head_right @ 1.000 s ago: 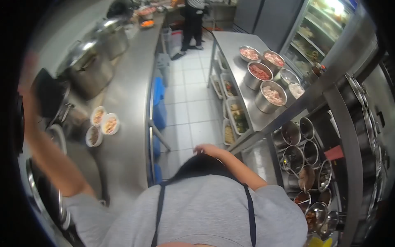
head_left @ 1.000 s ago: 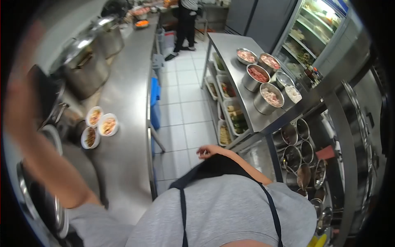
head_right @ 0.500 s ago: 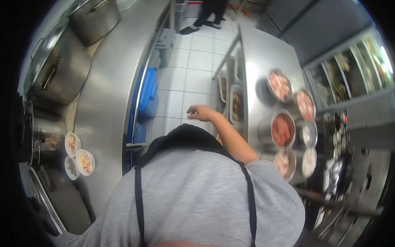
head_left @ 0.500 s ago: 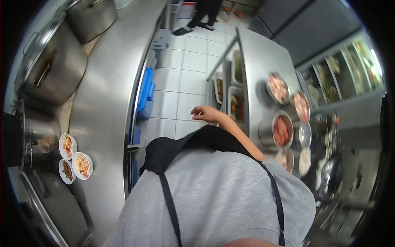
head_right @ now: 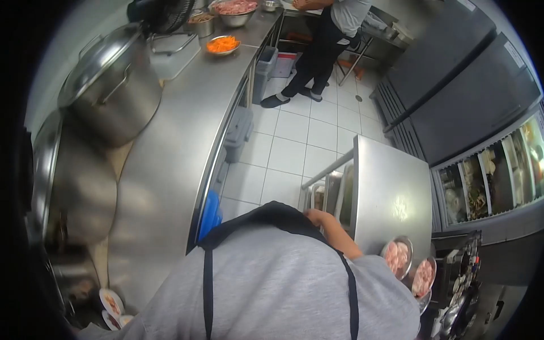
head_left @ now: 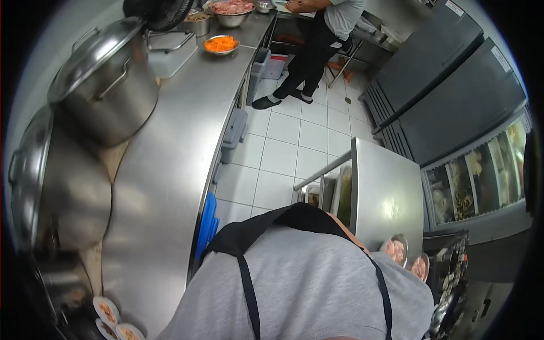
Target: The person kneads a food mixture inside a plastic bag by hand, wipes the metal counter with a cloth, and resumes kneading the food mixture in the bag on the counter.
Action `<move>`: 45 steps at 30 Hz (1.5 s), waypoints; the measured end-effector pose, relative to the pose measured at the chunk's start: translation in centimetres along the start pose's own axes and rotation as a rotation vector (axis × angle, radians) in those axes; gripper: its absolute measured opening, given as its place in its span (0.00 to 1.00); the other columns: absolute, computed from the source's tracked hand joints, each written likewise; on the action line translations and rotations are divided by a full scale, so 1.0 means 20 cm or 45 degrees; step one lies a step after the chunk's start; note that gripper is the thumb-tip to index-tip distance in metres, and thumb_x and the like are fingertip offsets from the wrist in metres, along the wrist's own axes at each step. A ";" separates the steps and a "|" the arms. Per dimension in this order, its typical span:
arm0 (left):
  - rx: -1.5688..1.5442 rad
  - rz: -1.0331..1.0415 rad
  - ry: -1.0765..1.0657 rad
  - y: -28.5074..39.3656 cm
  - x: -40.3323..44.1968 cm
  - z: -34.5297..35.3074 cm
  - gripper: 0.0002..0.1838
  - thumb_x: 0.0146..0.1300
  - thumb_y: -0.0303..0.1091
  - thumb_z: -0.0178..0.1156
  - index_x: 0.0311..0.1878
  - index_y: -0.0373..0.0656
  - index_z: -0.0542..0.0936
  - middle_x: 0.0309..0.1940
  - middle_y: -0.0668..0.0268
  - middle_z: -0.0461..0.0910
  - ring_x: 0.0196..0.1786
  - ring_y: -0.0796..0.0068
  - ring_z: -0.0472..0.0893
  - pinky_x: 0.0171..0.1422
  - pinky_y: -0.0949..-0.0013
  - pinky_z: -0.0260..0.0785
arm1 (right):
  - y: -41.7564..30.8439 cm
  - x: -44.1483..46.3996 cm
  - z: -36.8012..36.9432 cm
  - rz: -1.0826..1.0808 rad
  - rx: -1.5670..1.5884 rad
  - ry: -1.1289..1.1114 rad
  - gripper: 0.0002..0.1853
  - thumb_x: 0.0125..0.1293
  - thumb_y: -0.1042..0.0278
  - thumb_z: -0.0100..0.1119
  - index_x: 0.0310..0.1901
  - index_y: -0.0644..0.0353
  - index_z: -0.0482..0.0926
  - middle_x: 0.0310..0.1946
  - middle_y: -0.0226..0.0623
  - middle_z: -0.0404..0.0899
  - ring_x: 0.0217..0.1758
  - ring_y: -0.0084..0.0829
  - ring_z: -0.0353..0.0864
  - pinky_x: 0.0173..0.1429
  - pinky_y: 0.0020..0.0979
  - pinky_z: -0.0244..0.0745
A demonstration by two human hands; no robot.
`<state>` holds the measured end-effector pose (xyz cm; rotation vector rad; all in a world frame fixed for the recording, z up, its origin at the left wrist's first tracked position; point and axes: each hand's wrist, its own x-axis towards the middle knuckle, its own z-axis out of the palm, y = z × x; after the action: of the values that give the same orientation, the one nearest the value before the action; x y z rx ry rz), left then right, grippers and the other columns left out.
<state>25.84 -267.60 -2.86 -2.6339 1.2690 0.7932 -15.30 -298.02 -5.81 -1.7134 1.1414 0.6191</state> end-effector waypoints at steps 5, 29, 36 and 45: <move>-0.026 -0.058 -0.083 0.33 0.49 -0.08 0.22 0.61 0.34 0.57 0.57 0.37 0.69 0.58 0.56 0.67 0.62 0.61 0.67 0.66 0.63 0.61 | 0.24 0.21 -0.40 0.065 0.482 0.402 0.20 0.58 0.53 0.59 0.45 0.61 0.80 0.35 0.44 0.82 0.38 0.34 0.81 0.45 0.36 0.75; -0.400 -0.473 0.026 1.22 2.03 -0.75 0.18 0.63 0.33 0.54 0.54 0.36 0.70 0.54 0.56 0.69 0.59 0.62 0.69 0.66 0.63 0.62 | -1.93 1.45 -3.12 -1.016 -0.163 0.077 0.17 0.62 0.59 0.60 0.49 0.60 0.76 0.41 0.33 0.79 0.45 0.24 0.76 0.54 0.27 0.70; -0.532 -0.553 0.322 1.35 2.39 -1.19 0.17 0.63 0.33 0.53 0.53 0.36 0.70 0.53 0.56 0.69 0.58 0.63 0.70 0.66 0.63 0.62 | -2.65 1.28 -3.82 -1.470 0.314 0.141 0.13 0.65 0.68 0.55 0.50 0.62 0.75 0.43 0.29 0.78 0.47 0.22 0.75 0.54 0.25 0.68; -0.578 -0.904 0.722 1.67 2.53 -1.61 0.16 0.64 0.32 0.52 0.52 0.35 0.70 0.52 0.57 0.70 0.57 0.63 0.70 0.65 0.63 0.63 | -3.69 2.10 -4.69 -1.625 0.016 0.358 0.18 0.60 0.62 0.61 0.49 0.62 0.76 0.36 0.34 0.80 0.41 0.24 0.78 0.40 0.26 0.73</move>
<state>39.66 -334.63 3.38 -3.4630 0.1016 0.2278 60.64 -391.87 31.65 -2.1161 0.0448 -0.4303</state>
